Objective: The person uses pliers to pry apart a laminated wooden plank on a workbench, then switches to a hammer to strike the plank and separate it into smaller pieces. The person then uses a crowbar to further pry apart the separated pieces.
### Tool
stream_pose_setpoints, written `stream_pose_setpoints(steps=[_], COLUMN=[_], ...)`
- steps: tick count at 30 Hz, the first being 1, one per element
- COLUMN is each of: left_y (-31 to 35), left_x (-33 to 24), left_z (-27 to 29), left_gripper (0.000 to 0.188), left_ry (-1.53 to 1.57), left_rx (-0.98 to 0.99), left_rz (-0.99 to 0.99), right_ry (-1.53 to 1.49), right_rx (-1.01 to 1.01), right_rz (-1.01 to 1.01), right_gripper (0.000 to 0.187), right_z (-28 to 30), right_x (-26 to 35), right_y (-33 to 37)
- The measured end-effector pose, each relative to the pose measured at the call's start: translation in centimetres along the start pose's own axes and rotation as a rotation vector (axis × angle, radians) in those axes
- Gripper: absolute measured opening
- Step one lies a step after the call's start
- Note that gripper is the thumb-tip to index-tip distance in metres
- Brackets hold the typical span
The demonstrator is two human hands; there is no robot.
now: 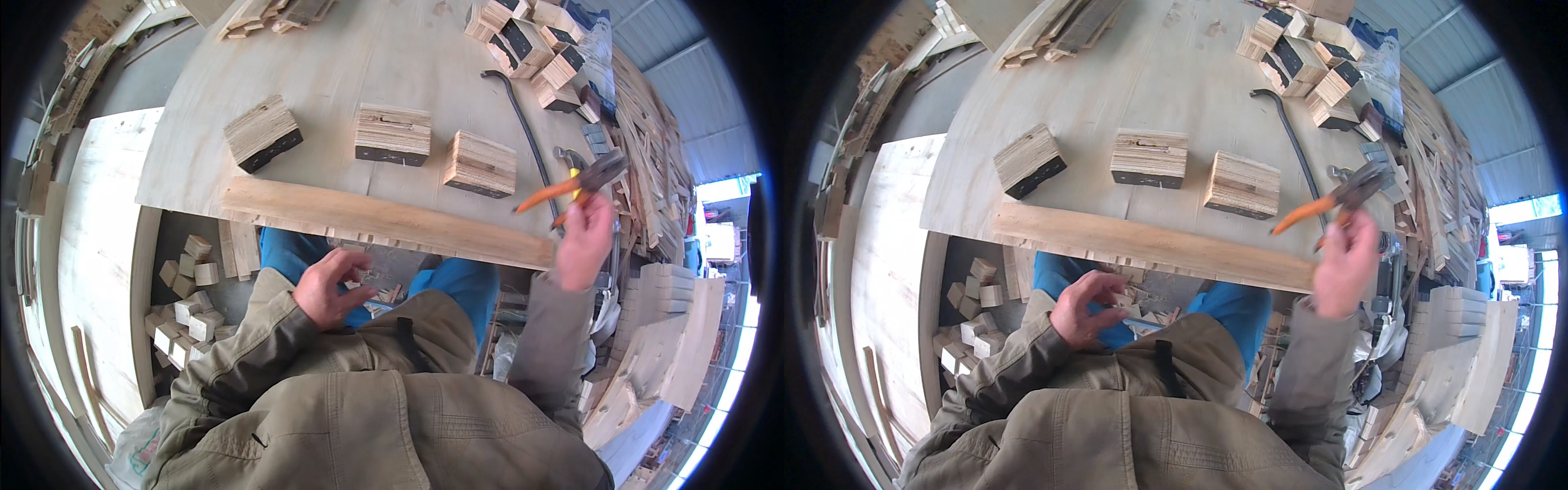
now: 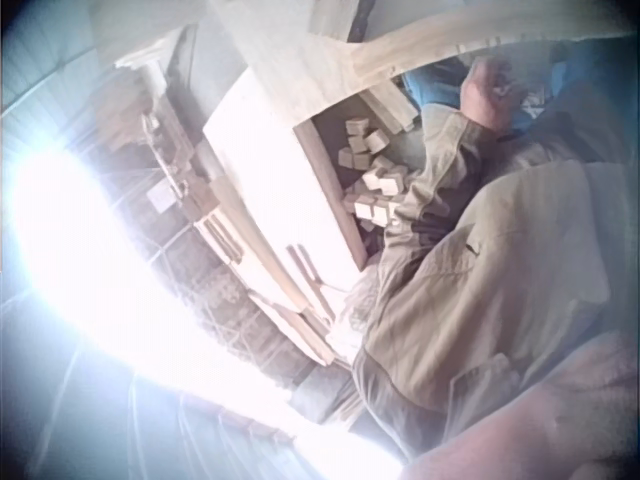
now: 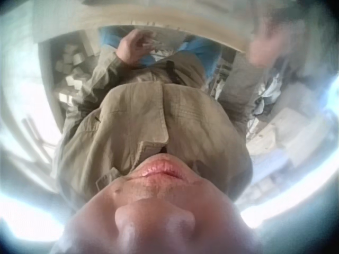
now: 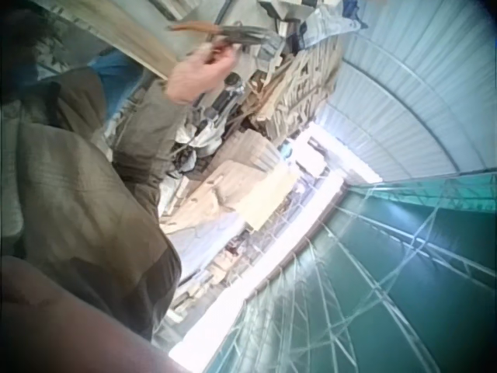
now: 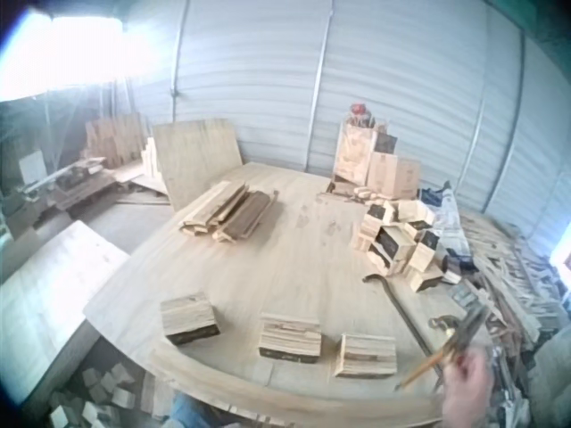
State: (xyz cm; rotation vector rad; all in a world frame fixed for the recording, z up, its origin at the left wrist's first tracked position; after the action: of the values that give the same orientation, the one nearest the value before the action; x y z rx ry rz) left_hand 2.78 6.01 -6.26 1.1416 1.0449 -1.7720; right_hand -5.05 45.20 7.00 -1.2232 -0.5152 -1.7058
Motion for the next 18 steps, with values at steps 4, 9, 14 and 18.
stream_pose_setpoints(steps=[4,9,14,18], left_y=[-1.8,-1.6,0.5,1.2], left_x=[-4.3,-5.8,-4.0,-5.3], left_z=[-1.0,-3.1,-4.5,-4.3], left_gripper=[0.065,0.046,0.018,0.02], left_ry=[-0.014,0.067,0.299,0.121], left_rx=[0.001,0.081,0.01,0.116], left_rz=[-0.181,-0.132,-0.017,-0.133], right_ry=[0.069,-0.01,-0.031,-0.01], right_rx=[0.236,0.459,0.6,0.695], right_rz=[-0.115,0.1,0.111,0.136], right_gripper=[0.03,0.026,0.034,0.034], right_z=[-6.3,-11.5,-12.1,-12.2], right_x=[-1.3,0.6,0.9,1.0], right_y=[10.3,19.5,22.2,22.6])
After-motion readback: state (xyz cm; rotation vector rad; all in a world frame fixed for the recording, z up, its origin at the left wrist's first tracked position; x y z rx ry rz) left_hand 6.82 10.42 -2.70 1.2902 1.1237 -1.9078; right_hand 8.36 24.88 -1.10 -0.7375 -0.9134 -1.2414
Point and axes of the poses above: each hand's wrist, its own y-axis away from the middle knuckle, its own z-axis out of the back of the hand, x = y × z, the point moved 10 cm from there along -y, towards the middle knuckle, and after that the axes turned 15 degrees about -z, right-handed, at the moved point
